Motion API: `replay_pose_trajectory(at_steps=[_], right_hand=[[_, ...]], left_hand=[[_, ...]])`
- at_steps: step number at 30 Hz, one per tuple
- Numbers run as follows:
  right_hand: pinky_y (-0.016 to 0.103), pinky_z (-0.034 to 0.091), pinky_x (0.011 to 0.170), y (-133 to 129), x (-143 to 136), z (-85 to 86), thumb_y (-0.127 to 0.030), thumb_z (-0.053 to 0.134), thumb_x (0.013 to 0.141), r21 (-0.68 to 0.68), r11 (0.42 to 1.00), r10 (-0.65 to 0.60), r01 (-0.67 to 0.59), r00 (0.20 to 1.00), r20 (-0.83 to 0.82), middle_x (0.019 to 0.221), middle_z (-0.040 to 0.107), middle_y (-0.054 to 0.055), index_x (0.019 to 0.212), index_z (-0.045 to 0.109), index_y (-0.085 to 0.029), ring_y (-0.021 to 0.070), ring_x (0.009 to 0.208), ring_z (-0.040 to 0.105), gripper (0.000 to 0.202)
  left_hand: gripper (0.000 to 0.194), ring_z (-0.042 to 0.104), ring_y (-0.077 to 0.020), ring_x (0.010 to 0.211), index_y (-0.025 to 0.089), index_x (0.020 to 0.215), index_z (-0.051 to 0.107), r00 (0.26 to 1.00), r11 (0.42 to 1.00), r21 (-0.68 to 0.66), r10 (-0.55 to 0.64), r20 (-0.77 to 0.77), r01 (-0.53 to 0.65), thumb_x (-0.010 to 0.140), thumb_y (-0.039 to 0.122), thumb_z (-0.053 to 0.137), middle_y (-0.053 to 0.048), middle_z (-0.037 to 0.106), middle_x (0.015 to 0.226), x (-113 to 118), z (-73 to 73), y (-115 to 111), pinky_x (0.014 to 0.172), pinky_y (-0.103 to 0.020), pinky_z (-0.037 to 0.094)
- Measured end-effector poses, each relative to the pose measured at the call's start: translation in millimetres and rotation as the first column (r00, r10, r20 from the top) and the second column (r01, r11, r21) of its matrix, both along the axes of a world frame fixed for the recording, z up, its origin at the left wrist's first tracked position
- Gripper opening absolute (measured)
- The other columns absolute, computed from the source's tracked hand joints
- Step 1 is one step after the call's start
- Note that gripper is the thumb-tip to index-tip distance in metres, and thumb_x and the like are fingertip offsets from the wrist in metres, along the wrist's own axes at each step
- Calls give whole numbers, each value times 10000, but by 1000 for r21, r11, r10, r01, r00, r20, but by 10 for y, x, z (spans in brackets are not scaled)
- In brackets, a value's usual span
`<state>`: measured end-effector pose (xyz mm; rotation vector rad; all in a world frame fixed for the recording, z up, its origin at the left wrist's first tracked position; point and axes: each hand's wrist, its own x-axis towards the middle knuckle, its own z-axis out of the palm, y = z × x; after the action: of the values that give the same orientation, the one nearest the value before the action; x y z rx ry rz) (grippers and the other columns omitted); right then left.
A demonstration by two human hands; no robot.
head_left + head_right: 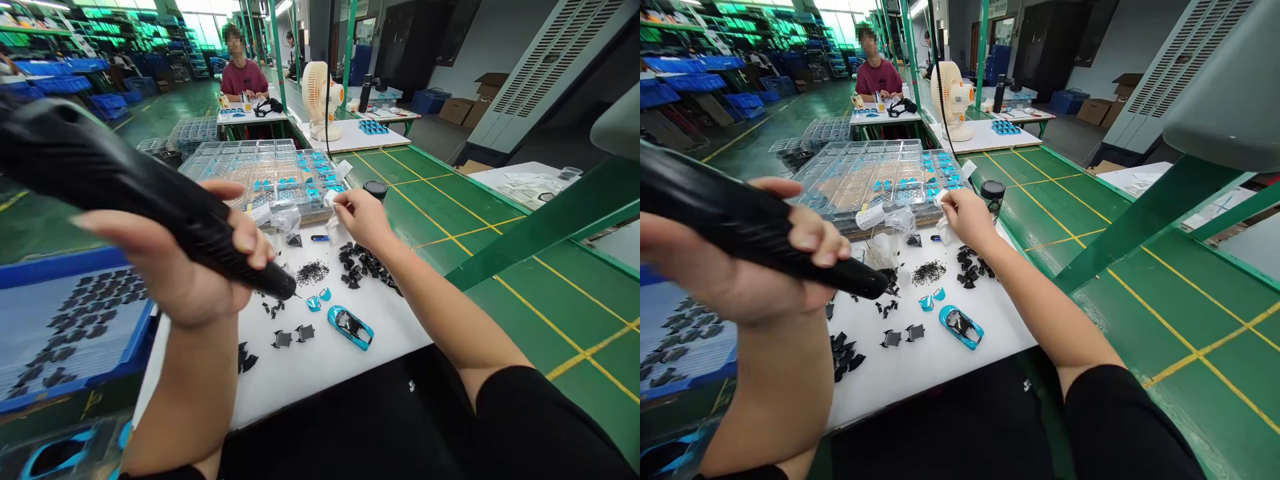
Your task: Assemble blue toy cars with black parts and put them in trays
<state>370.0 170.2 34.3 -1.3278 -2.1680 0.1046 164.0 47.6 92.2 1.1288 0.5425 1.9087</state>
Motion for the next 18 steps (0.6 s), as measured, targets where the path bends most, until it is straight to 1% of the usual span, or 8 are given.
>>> replay_pose_trajectory(at_steps=[2, 4, 7, 10, 12, 13, 15, 18], right_hand=[[311, 433, 889, 296, -89, -130, -174, 494, 955, -45, 999, -28, 30, 998, 57, 1061, 675, 116, 1026, 662, -129, 233, 996, 599, 188], [322, 423, 922, 505, -160, -301, -123, 483, 937, -93, 994, -42, 51, 994, 99, 1122, 666, 138, 1049, 671, -117, 249, 1055, 588, 220], [341, 440, 904, 627, -190, -516, -56, 528, 874, -193, 977, -55, 86, 985, 161, 1134, 667, 159, 1072, 685, -114, 268, 1020, 608, 260], [377, 453, 890, 569, -117, -579, -27, 535, 858, -233, 961, -105, 148, 976, 189, 1179, 647, 184, 1164, 655, -110, 291, 997, 624, 339], [399, 443, 918, 477, -34, -550, -56, 487, 915, -205, 961, -151, 186, 973, 173, 1245, 616, 188, 1243, 606, -114, 307, 1062, 611, 353], [405, 437, 927, 422, 10, -528, -85, 466, 945, -184, 963, -170, 199, 972, 162, 1243, 619, 183, 1244, 600, -115, 311, 1084, 604, 329], [398, 438, 909, 299, 96, -495, -150, 464, 980, -147, 966, -190, 211, 971, 144, 1158, 662, 166, 1167, 634, -113, 310, 1059, 612, 256], [366, 439, 817, 78, 196, -495, -221, 497, 988, -123, 973, -184, 197, 976, 115, 1023, 712, 144, 1032, 679, -121, 291, 933, 640, 212]], left_hand=[[739, 509, -131, 366, 155, 910, 709, 993, 1000, 15, -4, -119, 5, 621, 835, 687, 13, 548, 493, 183, -132, 24, 322, -258, 396], [693, 535, -133, 410, 167, 939, 697, 987, 1000, -2, 13, -161, -13, 653, 798, 702, 7, 566, 537, 294, -295, 93, 392, -271, 440], [630, 546, -133, 428, 167, 936, 686, 980, 998, 11, 60, -187, -59, 676, 739, 738, 2, 572, 556, 377, -529, 239, 439, -280, 458], [549, 550, -122, 450, 179, 938, 678, 971, 994, 49, 102, -214, -94, 733, 684, 734, 11, 581, 568, 447, -720, 368, 462, -266, 458], [506, 547, -114, 466, 185, 944, 672, 967, 993, 59, 109, -230, -98, 766, 655, 723, 21, 578, 575, 502, -832, 426, 471, -259, 455], [492, 545, -111, 471, 187, 948, 670, 964, 993, 62, 110, -241, -98, 773, 644, 724, 26, 574, 577, 527, -885, 446, 476, -258, 456], [478, 545, -110, 472, 189, 956, 666, 955, 993, 65, 113, -274, -98, 773, 625, 734, 33, 570, 578, 569, -987, 474, 482, -259, 459], [478, 561, -113, 477, 189, 974, 658, 932, 993, 42, 118, -342, -110, 768, 611, 745, 39, 577, 582, 595, -1119, 493, 496, -258, 474]])
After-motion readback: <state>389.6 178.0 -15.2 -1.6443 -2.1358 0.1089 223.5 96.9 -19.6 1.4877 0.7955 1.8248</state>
